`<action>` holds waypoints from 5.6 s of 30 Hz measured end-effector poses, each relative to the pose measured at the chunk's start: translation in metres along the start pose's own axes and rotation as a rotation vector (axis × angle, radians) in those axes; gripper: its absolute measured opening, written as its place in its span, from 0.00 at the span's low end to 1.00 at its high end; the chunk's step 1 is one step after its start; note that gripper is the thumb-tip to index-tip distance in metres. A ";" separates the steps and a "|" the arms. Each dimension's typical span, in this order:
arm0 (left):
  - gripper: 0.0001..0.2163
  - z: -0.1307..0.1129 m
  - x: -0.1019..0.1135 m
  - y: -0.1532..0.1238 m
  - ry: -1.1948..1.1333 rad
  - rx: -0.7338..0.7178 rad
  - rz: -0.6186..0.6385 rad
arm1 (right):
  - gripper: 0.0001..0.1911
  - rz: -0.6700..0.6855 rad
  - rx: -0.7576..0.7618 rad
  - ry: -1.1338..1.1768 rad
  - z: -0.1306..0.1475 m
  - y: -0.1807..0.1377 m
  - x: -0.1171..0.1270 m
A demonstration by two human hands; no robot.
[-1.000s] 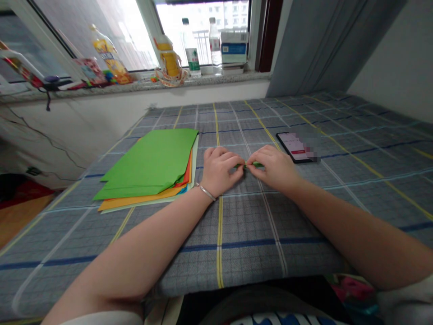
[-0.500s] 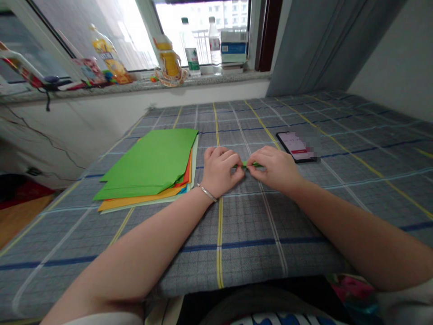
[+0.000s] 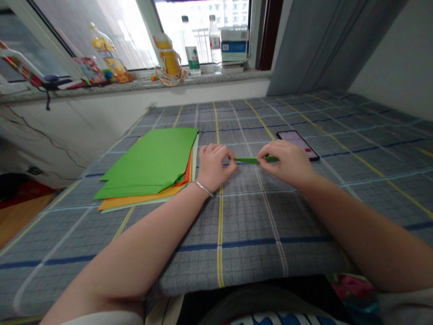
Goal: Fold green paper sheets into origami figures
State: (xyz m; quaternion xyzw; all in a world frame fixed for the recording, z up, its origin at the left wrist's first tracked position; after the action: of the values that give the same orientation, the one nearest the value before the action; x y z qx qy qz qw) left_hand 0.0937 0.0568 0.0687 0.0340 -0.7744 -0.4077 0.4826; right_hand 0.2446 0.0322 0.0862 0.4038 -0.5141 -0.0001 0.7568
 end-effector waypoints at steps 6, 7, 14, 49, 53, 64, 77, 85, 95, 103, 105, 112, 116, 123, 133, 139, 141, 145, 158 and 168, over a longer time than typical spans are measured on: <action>0.02 0.009 -0.004 0.002 -0.049 0.056 0.040 | 0.04 0.016 -0.029 0.002 -0.005 0.001 0.000; 0.01 0.011 -0.004 0.002 -0.058 0.065 0.036 | 0.04 0.020 -0.041 0.001 -0.006 0.001 0.000; 0.03 0.023 -0.006 0.002 -0.226 0.126 -0.024 | 0.03 0.050 -0.145 0.073 -0.017 0.000 -0.006; 0.15 0.016 -0.051 -0.004 -0.606 0.190 0.342 | 0.09 0.302 -0.577 0.673 -0.046 -0.015 -0.069; 0.15 0.024 -0.047 -0.001 -0.639 0.203 0.299 | 0.06 0.315 -0.632 0.858 -0.049 -0.016 -0.073; 0.12 0.044 -0.066 -0.008 -0.830 0.372 0.293 | 0.20 0.268 -0.444 0.843 -0.035 -0.013 -0.072; 0.11 0.037 -0.064 -0.012 -0.885 0.410 0.191 | 0.23 0.336 -0.523 1.142 -0.019 -0.016 -0.080; 0.18 0.021 -0.062 -0.010 -0.915 0.322 0.216 | 0.32 0.318 -0.507 1.084 -0.018 -0.018 -0.089; 0.30 0.001 -0.065 -0.012 -1.181 0.261 0.301 | 0.34 0.349 -0.461 1.034 -0.009 -0.015 -0.086; 0.30 0.001 -0.065 -0.014 -1.197 0.339 0.339 | 0.33 0.309 -0.472 1.047 -0.010 -0.016 -0.087; 0.31 0.002 -0.063 -0.014 -1.212 0.347 0.311 | 0.31 0.319 -0.484 1.061 -0.010 -0.016 -0.088; 0.31 -0.001 -0.060 -0.015 -1.186 0.321 0.308 | 0.30 0.267 -0.472 1.012 -0.012 -0.015 -0.086; 0.31 -0.003 -0.061 -0.014 -1.196 0.302 0.313 | 0.31 0.267 -0.459 0.999 -0.011 -0.015 -0.086; 0.31 0.001 -0.058 -0.014 -1.143 0.312 0.249 | 0.34 0.311 -0.411 0.940 -0.009 -0.014 -0.085; 0.30 -0.001 -0.060 -0.014 -1.203 0.326 0.235 | 0.33 0.331 -0.426 0.984 -0.010 -0.014 -0.089; 0.30 -0.001 -0.061 -0.014 -1.161 0.318 0.233 | 0.32 0.288 -0.385 0.822 -0.007 -0.010 -0.079; 0.30 -0.001 -0.060 -0.014 -1.131 0.308 0.221 | 0.31 0.240 -0.344 0.675 -0.003 -0.006 -0.069; 0.30 -0.003 -0.058 -0.013 -1.086 0.282 0.210 | 0.32 0.191 -0.273 0.459 0.007 -0.003 -0.057; 0.34 -0.013 -0.059 -0.013 -1.158 0.232 0.308 | 0.19 0.225 -0.345 0.288 -0.006 -0.005 -0.056; 0.32 -0.009 -0.059 -0.016 -0.940 0.112 0.377 | 0.13 0.249 -0.378 0.226 -0.023 -0.006 -0.054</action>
State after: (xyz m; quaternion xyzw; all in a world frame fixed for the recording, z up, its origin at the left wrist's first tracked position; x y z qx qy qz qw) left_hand 0.1268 0.0667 0.0176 -0.2675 -0.9213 -0.2425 0.1444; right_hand 0.2394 0.0649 0.0374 0.1860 -0.4629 0.0420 0.8657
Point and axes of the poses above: each hand's wrist, its own y-axis towards the middle knuckle, its own x-axis out of the back of the hand, z = x × y, the point moved 10 cm from there along y, towards the middle knuckle, and after that the axes turned 2 degrees about z, right-handed, at the moved point
